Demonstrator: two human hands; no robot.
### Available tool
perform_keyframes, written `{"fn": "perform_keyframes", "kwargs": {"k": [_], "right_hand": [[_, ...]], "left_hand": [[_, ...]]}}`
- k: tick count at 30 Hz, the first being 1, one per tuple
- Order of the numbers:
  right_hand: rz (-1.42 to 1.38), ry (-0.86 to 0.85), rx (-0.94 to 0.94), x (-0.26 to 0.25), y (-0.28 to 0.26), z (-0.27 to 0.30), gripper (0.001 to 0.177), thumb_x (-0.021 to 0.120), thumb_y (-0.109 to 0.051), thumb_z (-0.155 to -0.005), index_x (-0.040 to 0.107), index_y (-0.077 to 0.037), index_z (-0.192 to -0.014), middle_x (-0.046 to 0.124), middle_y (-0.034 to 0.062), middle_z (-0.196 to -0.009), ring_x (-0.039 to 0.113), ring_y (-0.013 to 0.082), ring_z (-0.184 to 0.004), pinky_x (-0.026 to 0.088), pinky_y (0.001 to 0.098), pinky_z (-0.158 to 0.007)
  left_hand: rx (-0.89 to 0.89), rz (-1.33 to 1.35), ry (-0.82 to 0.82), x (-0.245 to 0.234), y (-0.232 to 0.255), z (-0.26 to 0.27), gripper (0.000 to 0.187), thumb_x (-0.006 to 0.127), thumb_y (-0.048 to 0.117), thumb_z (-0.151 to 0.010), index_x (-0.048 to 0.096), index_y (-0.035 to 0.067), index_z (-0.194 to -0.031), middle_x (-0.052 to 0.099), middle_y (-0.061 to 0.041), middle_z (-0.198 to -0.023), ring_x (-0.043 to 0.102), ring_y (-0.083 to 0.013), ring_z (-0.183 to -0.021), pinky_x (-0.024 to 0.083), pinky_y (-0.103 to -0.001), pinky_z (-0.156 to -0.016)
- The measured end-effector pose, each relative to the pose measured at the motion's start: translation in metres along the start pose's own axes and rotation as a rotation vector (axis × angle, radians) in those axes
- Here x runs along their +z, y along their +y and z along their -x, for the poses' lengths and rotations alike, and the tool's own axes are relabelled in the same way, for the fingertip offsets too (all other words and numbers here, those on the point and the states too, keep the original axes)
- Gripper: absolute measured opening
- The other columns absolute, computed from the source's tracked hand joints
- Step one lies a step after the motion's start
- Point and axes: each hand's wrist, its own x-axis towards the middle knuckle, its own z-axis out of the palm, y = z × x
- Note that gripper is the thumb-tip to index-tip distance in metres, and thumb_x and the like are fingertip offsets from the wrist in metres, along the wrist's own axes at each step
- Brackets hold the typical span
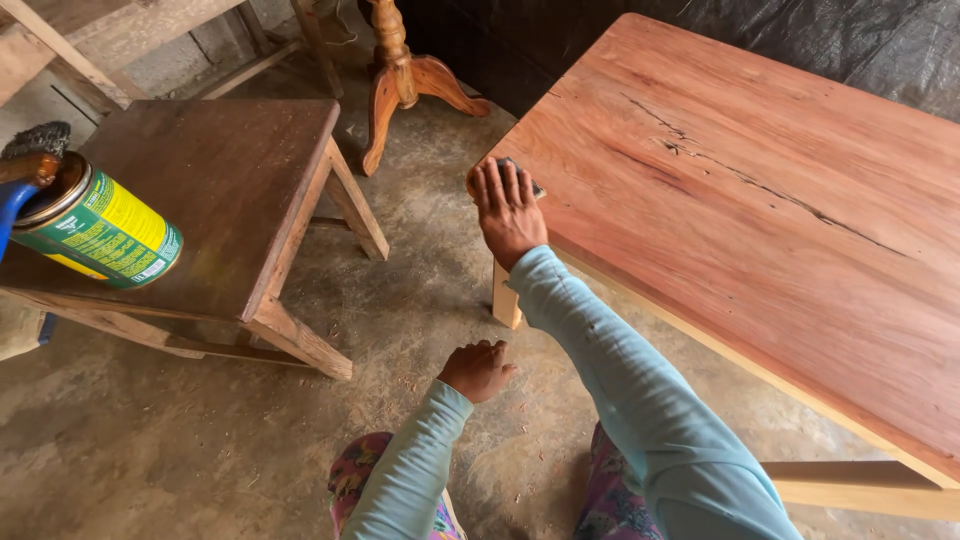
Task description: The person sands the surface of a wooden table using sandpaper.
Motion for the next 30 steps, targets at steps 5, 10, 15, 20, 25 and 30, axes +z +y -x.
{"fn": "perform_keyframes", "kwargs": {"k": [5, 10, 15, 20, 25, 30], "right_hand": [[-0.025, -0.045, -0.001, 0.016, -0.008, -0.022, 0.062, 0.049, -0.018, -0.103, 0.031, -0.001, -0.159, 0.027, 0.0208, -0.167, 0.030, 0.0429, -0.151, 0.023, 0.0554, -0.123], [-0.162, 0.005, -0.027, 0.015, -0.002, -0.011, 0.059, 0.050, -0.020, -0.106, 0.031, -0.002, -0.159, 0.027, 0.0189, -0.167, 0.029, 0.0414, -0.152, 0.022, 0.0555, -0.124], [-0.120, 0.155, -0.088, -0.017, 0.014, 0.039, 0.056, 0.055, -0.018, -0.106, 0.040, -0.005, -0.159, 0.037, 0.0155, -0.165, 0.035, 0.0380, -0.152, 0.026, 0.0539, -0.126], [-0.010, 0.182, -0.095, -0.074, 0.053, 0.114, 0.057, 0.057, -0.017, -0.104, 0.045, -0.007, -0.159, 0.041, 0.0137, -0.165, 0.040, 0.0359, -0.151, 0.030, 0.0499, -0.126], [-0.013, 0.147, -0.025, -0.129, 0.093, 0.194, 0.059, 0.061, -0.014, -0.099, 0.048, -0.011, -0.157, 0.045, 0.0115, -0.162, 0.044, 0.0350, -0.149, 0.033, 0.0495, -0.125], [0.098, 0.146, 0.195, -0.167, 0.136, 0.293, 0.047, 0.071, -0.017, -0.099, 0.063, -0.012, -0.145, 0.060, 0.0097, -0.152, 0.054, 0.0365, -0.142, 0.040, 0.0540, -0.122]], "left_hand": [[0.025, -0.006, 0.060, 0.010, -0.001, -0.011, 0.045, 0.066, 0.041, -0.095, 0.060, 0.002, -0.117, 0.071, -0.020, -0.093, 0.070, -0.0367, -0.079, 0.057, -0.050, -0.068], [0.094, -0.021, 0.129, 0.031, -0.007, -0.024, 0.044, 0.065, 0.042, -0.096, 0.061, 0.001, -0.114, 0.073, -0.017, -0.096, 0.070, -0.0350, -0.087, 0.057, -0.051, -0.070], [-0.051, 0.015, -0.038, 0.014, 0.004, -0.035, 0.047, 0.060, 0.044, -0.098, 0.060, 0.003, -0.122, 0.072, -0.021, -0.104, 0.069, -0.0396, -0.093, 0.056, -0.053, -0.078], [-0.110, 0.020, -0.064, 0.010, 0.011, -0.032, 0.046, 0.059, 0.045, -0.098, 0.061, 0.006, -0.123, 0.072, -0.018, -0.111, 0.069, -0.0373, -0.100, 0.056, -0.050, -0.086], [-0.096, 0.012, -0.055, 0.012, 0.009, -0.027, 0.046, 0.059, 0.045, -0.098, 0.062, 0.006, -0.122, 0.072, -0.016, -0.113, 0.068, -0.0351, -0.105, 0.055, -0.049, -0.089], [-0.157, -0.015, -0.119, 0.001, 0.014, -0.017, 0.044, 0.059, 0.046, -0.099, 0.066, 0.007, -0.117, 0.072, -0.015, -0.114, 0.068, -0.0343, -0.106, 0.056, -0.047, -0.092]]}}
